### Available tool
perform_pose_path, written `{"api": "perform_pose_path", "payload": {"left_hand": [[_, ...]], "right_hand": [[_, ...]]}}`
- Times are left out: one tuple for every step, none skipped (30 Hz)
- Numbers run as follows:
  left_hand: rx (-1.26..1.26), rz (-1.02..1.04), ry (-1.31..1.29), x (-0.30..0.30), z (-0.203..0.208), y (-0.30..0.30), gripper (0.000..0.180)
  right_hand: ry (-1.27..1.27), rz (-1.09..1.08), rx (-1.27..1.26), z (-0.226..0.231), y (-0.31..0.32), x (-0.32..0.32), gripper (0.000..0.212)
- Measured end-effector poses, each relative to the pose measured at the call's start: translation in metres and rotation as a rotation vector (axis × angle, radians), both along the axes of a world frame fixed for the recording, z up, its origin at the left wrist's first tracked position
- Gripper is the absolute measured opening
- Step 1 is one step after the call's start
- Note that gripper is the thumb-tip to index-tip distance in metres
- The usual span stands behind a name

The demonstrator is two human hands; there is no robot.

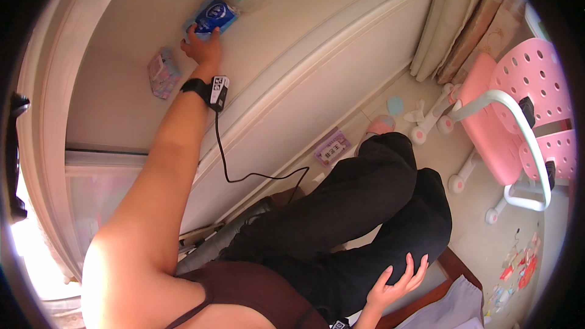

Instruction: The person organizes various items in a room by picking up a plastic bag, books, a stuffed toy, and boxes, then placing them on a shelf. The person also handles a plastic bag and a small card during the process.

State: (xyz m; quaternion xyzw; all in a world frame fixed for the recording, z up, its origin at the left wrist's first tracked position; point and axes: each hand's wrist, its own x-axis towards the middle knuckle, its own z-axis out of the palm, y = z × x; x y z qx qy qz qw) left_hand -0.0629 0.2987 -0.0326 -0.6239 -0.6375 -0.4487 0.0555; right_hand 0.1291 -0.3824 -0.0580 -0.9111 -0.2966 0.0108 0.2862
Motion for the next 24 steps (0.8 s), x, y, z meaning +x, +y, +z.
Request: {"api": "perform_pose_path", "payload": {"left_hand": [[-0.028, -0.016, -0.083, 0.0, 0.002, 0.007, 0.075], [-0.103, 0.004, -0.095, 0.0, 0.005, 0.015, 0.076], [-0.134, 0.001, -0.102, -0.001, 0.008, 0.022, 0.076], [-0.164, -0.013, -0.106, -0.001, 0.01, 0.03, 0.077], [-0.177, 0.0, -0.072, -0.003, 0.012, 0.037, 0.077], [-0.187, 0.002, -0.038, -0.004, 0.014, 0.043, 0.078], [-0.231, 0.017, -0.013, -0.005, 0.016, 0.048, 0.078], [-0.218, -0.002, -0.001, -0.005, 0.016, 0.051, 0.079], [-0.241, -0.008, 0.002, -0.006, 0.018, 0.054, 0.081], [-0.26, 0.003, 0.001, -0.006, 0.018, 0.054, 0.082], [-0.247, -0.012, 0.01, -0.006, 0.019, 0.054, 0.084], [-0.229, -0.015, 0.011, -0.006, 0.02, 0.051, 0.086], [-0.207, -0.029, 0.008, -0.006, 0.021, 0.048, 0.088], [-0.202, -0.035, 0.012, -0.005, 0.021, 0.045, 0.089], [-0.194, -0.051, 0.012, -0.005, 0.021, 0.041, 0.09], [-0.184, -0.082, 0.021, -0.005, 0.021, 0.038, 0.091], [-0.171, -0.063, 0.057, -0.005, 0.021, 0.036, 0.092], [-0.158, -0.062, 0.102, -0.004, 0.02, 0.036, 0.093], [-0.201, -0.035, 0.144, -0.005, 0.019, 0.038, 0.094], [-0.187, -0.01, 0.154, -0.006, 0.017, 0.042, 0.095], [-0.23, 0.035, 0.164, -0.008, 0.015, 0.05, 0.097], [-0.263, 0.05, 0.176, -0.009, 0.012, 0.061, 0.098], [-0.287, 0.08, 0.179, -0.012, 0.008, 0.073, 0.099], [-0.282, 0.068, 0.186, -0.016, 0.004, 0.088, 0.101]], "right_hand": [[-0.001, -0.008, -0.012, 0.0, -0.002, -0.001, 0.042], [-0.003, -0.008, -0.017, 0.0, -0.003, -0.001, 0.042], [-0.003, -0.014, -0.021, 0.0, -0.004, -0.002, 0.042], [-0.003, -0.022, -0.026, 0.0, -0.005, -0.003, 0.042], [-0.001, -0.026, -0.027, 0.001, -0.005, -0.003, 0.042], [-0.001, -0.032, -0.029, 0.001, -0.006, -0.004, 0.042], [-0.001, -0.037, -0.03, 0.002, -0.006, -0.005, 0.042], [-0.007, -0.045, -0.04, 0.002, -0.006, -0.005, 0.042], [-0.013, -0.053, -0.051, 0.003, -0.006, -0.006, 0.041], [-0.015, -0.06, -0.069, 0.003, -0.006, -0.007, 0.041], [-0.015, -0.06, -0.063, 0.004, -0.006, -0.007, 0.041], [-0.015, -0.067, -0.063, 0.004, -0.006, -0.007, 0.041], [-0.015, -0.076, -0.07, 0.004, -0.007, -0.007, 0.04], [-0.019, -0.074, -0.061, 0.004, -0.007, -0.007, 0.04], [-0.021, -0.073, -0.062, 0.004, -0.007, -0.007, 0.04], [-0.031, -0.069, -0.061, 0.004, -0.008, -0.006, 0.04], [-0.03, -0.066, -0.057, 0.004, -0.008, -0.006, 0.04], [-0.035, -0.061, -0.055, 0.004, -0.008, -0.006, 0.04], [-0.041, -0.06, -0.057, 0.005, -0.007, -0.005, 0.04], [-0.04, -0.047, -0.051, 0.006, -0.007, -0.005, 0.04], [-0.036, -0.043, -0.05, 0.007, -0.005, -0.005, 0.04], [-0.039, -0.05, -0.052, 0.008, -0.004, -0.006, 0.041], [-0.053, -0.039, -0.025, 0.009, -0.002, -0.005, 0.04], [-0.056, -0.049, -0.016, 0.01, -0.001, -0.006, 0.04]]}}
